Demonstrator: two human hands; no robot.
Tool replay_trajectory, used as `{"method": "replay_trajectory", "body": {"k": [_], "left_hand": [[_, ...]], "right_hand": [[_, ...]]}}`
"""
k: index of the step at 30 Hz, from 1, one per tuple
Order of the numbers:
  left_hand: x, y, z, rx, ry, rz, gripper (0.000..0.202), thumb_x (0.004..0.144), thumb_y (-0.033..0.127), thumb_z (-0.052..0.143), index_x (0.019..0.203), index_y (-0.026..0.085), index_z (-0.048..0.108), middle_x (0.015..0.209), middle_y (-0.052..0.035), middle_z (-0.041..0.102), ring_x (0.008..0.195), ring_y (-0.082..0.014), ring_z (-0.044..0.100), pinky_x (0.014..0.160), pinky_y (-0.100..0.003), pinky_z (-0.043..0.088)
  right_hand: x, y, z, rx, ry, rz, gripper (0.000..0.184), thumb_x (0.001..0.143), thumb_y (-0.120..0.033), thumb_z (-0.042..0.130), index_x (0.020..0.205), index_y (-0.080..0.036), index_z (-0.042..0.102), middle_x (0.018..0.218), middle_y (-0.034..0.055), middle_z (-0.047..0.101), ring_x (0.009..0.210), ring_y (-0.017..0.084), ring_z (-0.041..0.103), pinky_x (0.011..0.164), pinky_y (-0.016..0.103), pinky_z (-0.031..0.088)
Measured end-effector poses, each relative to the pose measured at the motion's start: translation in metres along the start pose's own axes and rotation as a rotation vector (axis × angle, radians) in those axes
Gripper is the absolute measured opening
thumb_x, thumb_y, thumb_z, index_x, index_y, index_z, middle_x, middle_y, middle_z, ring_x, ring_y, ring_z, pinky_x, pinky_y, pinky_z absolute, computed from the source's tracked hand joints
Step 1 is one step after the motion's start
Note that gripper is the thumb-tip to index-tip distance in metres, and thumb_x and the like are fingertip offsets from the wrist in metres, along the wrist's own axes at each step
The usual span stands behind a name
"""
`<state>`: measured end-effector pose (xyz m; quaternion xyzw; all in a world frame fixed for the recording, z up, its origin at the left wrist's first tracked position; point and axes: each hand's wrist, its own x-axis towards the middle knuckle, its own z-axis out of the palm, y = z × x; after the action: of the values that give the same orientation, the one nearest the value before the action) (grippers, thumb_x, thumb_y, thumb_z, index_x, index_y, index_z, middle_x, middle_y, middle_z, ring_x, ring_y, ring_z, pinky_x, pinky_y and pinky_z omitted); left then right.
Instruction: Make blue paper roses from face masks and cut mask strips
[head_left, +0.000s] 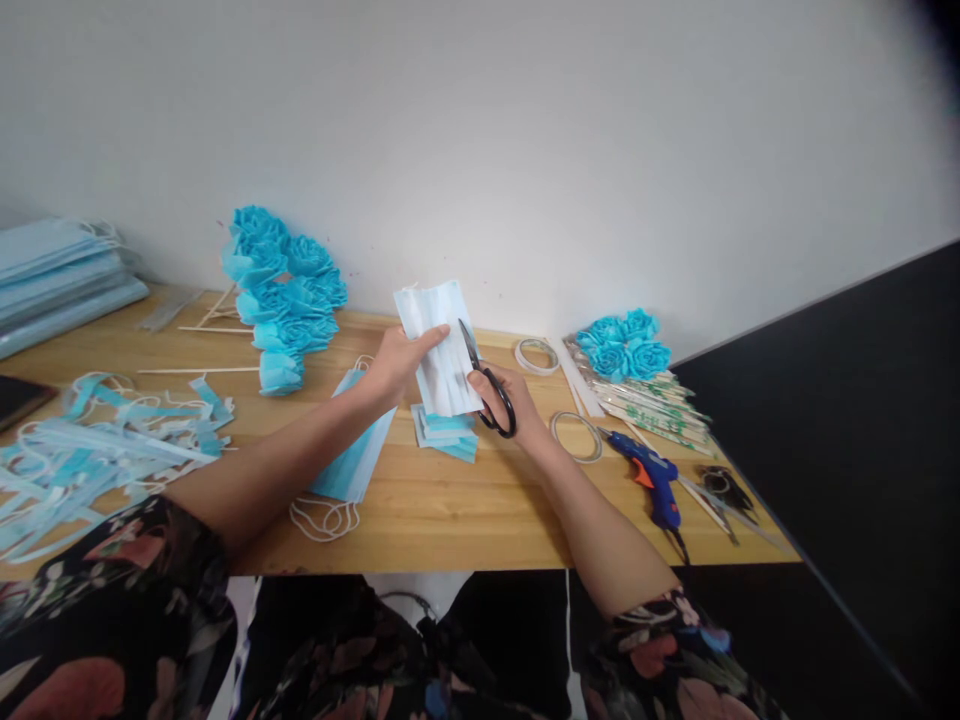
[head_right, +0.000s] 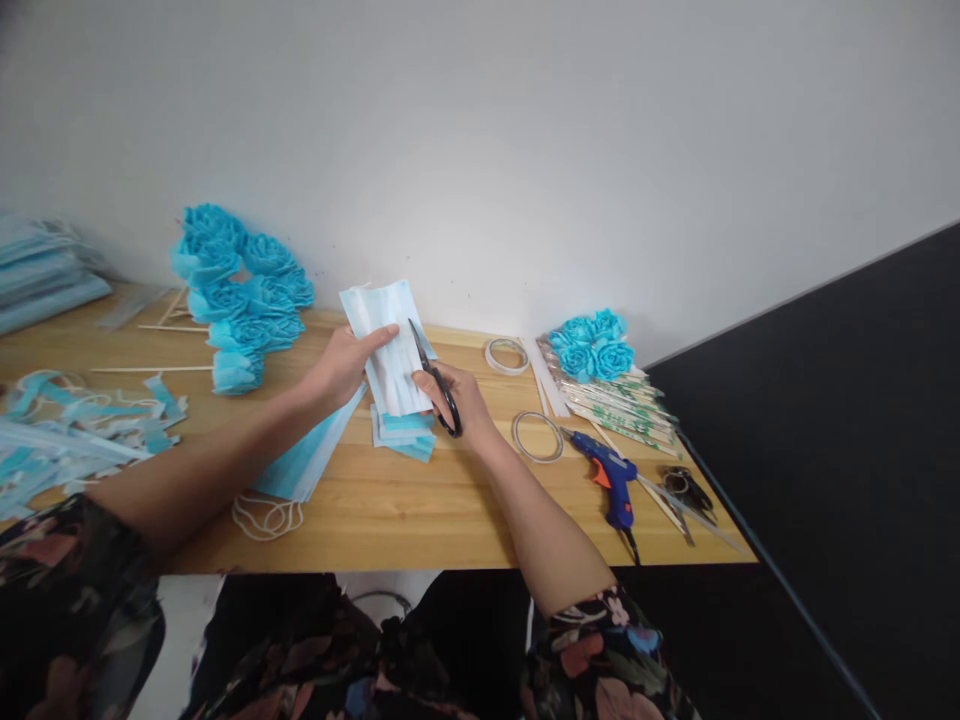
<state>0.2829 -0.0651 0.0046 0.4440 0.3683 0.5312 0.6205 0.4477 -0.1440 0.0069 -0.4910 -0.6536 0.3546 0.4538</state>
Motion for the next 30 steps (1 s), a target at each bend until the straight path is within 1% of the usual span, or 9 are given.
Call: {"method": "replay_trajectory", "body": {"k": [4, 7, 11, 14, 17, 20, 24, 27, 30], "left_hand": [[-0.0003, -0.0002, 0.0001, -0.003, -0.006, -0.005, 0.052, 0.058, 0.048, 0.089, 0.091, 0.011, 0.074, 0.094, -0.0130, 0.078, 0.087, -0.0296, 0.072, 0.080, -0.039, 0.057], [-0.0008, 0.0002, -0.0004, -0.008, -0.020, -0.001, 0.054, 0.059, 0.050, 0.090, 0.093, 0.011, 0.074, 0.094, -0.0130, 0.078, 0.089, -0.0302, 0.072, 0.082, -0.039, 0.057], [-0.0007, 0.0018, -0.0013, -0.039, -0.077, 0.031, 0.055, 0.065, 0.056, 0.085, 0.096, 0.012, 0.073, 0.095, -0.0129, 0.078, 0.094, -0.0318, 0.073, 0.086, -0.040, 0.057], [-0.0006, 0.0034, -0.0015, -0.038, -0.087, 0.028, 0.055, 0.064, 0.054, 0.087, 0.096, 0.012, 0.073, 0.096, -0.0126, 0.078, 0.092, -0.0310, 0.073, 0.085, -0.041, 0.058], [-0.0007, 0.0044, -0.0010, -0.022, -0.040, 0.016, 0.053, 0.060, 0.046, 0.091, 0.095, 0.011, 0.072, 0.096, -0.0127, 0.077, 0.089, -0.0293, 0.073, 0.086, -0.042, 0.058], [-0.0010, 0.0039, -0.0003, -0.027, -0.020, 0.029, 0.049, 0.060, 0.042, 0.090, 0.094, 0.011, 0.073, 0.095, -0.0129, 0.077, 0.088, -0.0284, 0.073, 0.086, -0.041, 0.058], [-0.0013, 0.0015, 0.0002, -0.019, -0.022, 0.056, 0.046, 0.062, 0.039, 0.089, 0.094, 0.011, 0.074, 0.097, -0.0130, 0.078, 0.090, -0.0288, 0.073, 0.086, -0.041, 0.058], [-0.0026, -0.0005, 0.0009, 0.038, -0.022, 0.038, 0.044, 0.061, 0.040, 0.089, 0.090, 0.011, 0.074, 0.095, -0.0128, 0.078, 0.089, -0.0295, 0.073, 0.085, -0.042, 0.059], [-0.0057, -0.0016, 0.0025, 0.101, 0.006, 0.025, 0.043, 0.061, 0.042, 0.089, 0.088, 0.012, 0.074, 0.093, -0.0128, 0.078, 0.088, -0.0302, 0.073, 0.082, -0.042, 0.059]], "right_hand": [[-0.0005, -0.0048, 0.0017, 0.027, 0.019, 0.025, 0.064, 0.080, -0.082, 0.057, 0.063, -0.022, 0.046, 0.055, -0.0030, 0.045, 0.049, 0.010, 0.040, 0.048, 0.027, 0.033], [-0.0003, -0.0069, 0.0024, 0.030, 0.021, 0.048, 0.064, 0.078, -0.083, 0.058, 0.064, -0.022, 0.048, 0.055, -0.0032, 0.045, 0.049, 0.010, 0.040, 0.047, 0.026, 0.035], [-0.0001, -0.0044, 0.0034, 0.045, 0.024, 0.098, 0.063, 0.076, -0.083, 0.060, 0.065, -0.023, 0.046, 0.054, -0.0043, 0.043, 0.050, 0.011, 0.045, 0.047, 0.027, 0.040], [-0.0010, -0.0011, 0.0040, 0.060, 0.016, 0.113, 0.062, 0.077, -0.082, 0.061, 0.065, -0.023, 0.045, 0.054, -0.0054, 0.041, 0.050, 0.011, 0.045, 0.050, 0.027, 0.042], [-0.0023, -0.0004, 0.0028, 0.044, -0.008, 0.078, 0.060, 0.083, -0.079, 0.058, 0.066, -0.023, 0.043, 0.055, -0.0054, 0.041, 0.050, 0.010, 0.040, 0.051, 0.027, 0.035], [-0.0027, -0.0027, 0.0000, 0.016, -0.068, 0.023, 0.059, 0.086, -0.078, 0.055, 0.070, -0.022, 0.045, 0.059, -0.0043, 0.044, 0.053, 0.010, 0.038, 0.053, 0.028, 0.028], [-0.0028, -0.0063, -0.0018, 0.005, -0.079, -0.002, 0.061, 0.085, -0.082, 0.052, 0.074, -0.022, 0.046, 0.062, -0.0035, 0.045, 0.056, 0.012, 0.039, 0.056, 0.029, 0.028], [-0.0036, -0.0071, -0.0010, 0.006, -0.069, 0.007, 0.061, 0.085, -0.082, 0.052, 0.074, -0.022, 0.044, 0.063, -0.0033, 0.044, 0.058, 0.012, 0.038, 0.057, 0.029, 0.028], [-0.0039, -0.0067, -0.0002, 0.006, -0.064, 0.014, 0.060, 0.086, -0.080, 0.052, 0.073, -0.023, 0.042, 0.064, -0.0030, 0.043, 0.058, 0.012, 0.037, 0.057, 0.029, 0.028]]}}
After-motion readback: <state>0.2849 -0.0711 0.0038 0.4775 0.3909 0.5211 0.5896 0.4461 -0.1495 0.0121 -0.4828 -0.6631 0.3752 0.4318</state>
